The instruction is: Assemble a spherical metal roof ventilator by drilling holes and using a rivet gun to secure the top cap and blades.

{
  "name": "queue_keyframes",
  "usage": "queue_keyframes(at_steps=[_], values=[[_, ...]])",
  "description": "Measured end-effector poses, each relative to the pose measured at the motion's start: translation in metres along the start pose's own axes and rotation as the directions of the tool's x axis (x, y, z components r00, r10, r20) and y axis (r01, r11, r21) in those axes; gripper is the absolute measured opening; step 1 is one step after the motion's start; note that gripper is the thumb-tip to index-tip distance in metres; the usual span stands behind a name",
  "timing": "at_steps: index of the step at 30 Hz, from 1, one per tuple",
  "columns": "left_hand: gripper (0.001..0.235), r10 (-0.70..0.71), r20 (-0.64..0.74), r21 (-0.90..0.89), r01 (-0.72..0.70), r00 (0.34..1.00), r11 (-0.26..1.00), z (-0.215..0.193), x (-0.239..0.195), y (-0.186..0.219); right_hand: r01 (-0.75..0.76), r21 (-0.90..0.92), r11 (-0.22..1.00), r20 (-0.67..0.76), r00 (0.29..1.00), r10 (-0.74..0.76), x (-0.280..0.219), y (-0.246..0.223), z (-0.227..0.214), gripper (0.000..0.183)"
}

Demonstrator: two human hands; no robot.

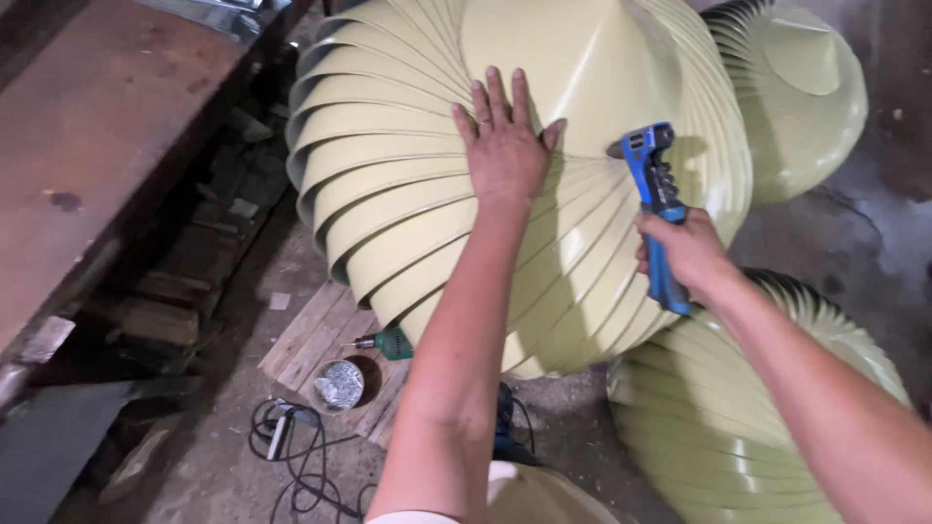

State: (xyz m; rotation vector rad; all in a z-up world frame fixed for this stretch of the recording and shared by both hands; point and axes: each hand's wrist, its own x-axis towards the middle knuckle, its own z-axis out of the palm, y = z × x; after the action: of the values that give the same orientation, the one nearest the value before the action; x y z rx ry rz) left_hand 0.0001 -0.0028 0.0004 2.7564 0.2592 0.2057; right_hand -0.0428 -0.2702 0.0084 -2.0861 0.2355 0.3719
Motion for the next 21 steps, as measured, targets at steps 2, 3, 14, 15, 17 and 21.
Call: queue_keyframes(at_steps=[2, 3, 14, 15, 17, 21], values=[[0.081, -0.003, -0.012, -0.015, 0.003, 1.0, 1.0, 0.001, -0.001, 0.001, 0.078, -0.015, 0.997, -0.06, 0.995, -0.078, -0.003, -0.004, 0.001, 0.032], [0.082, -0.01, -0.018, -0.003, 0.01, 1.0, 1.0, 0.001, -0.001, 0.0, 0.082, -0.096, 0.992, -0.045, 0.995, -0.086, -0.005, -0.012, 0.002, 0.033], [0.082, -0.02, -0.056, -0.035, 0.018, 0.998, 0.999, 0.012, -0.002, 0.009, -0.208, -0.548, 0.81, 0.134, 0.934, 0.331, 0.037, -0.043, -0.073, 0.049], [0.082, -0.027, -0.054, -0.032, 0.025, 0.998, 0.999, 0.01, -0.004, 0.01, -0.178, -0.494, 0.851, 0.167, 0.941, 0.294, 0.042, -0.027, -0.075, 0.043], [0.082, -0.034, -0.052, -0.027, 0.033, 0.998, 0.999, 0.009, -0.004, 0.01, -0.146, -0.436, 0.888, 0.201, 0.946, 0.254, 0.049, -0.004, -0.077, 0.039], [0.083, -0.026, -0.049, -0.033, 0.025, 0.998, 0.999, 0.011, -0.006, 0.01, -0.219, -0.045, 0.975, 0.336, 0.916, 0.221, 0.013, -0.015, -0.059, 0.036]])
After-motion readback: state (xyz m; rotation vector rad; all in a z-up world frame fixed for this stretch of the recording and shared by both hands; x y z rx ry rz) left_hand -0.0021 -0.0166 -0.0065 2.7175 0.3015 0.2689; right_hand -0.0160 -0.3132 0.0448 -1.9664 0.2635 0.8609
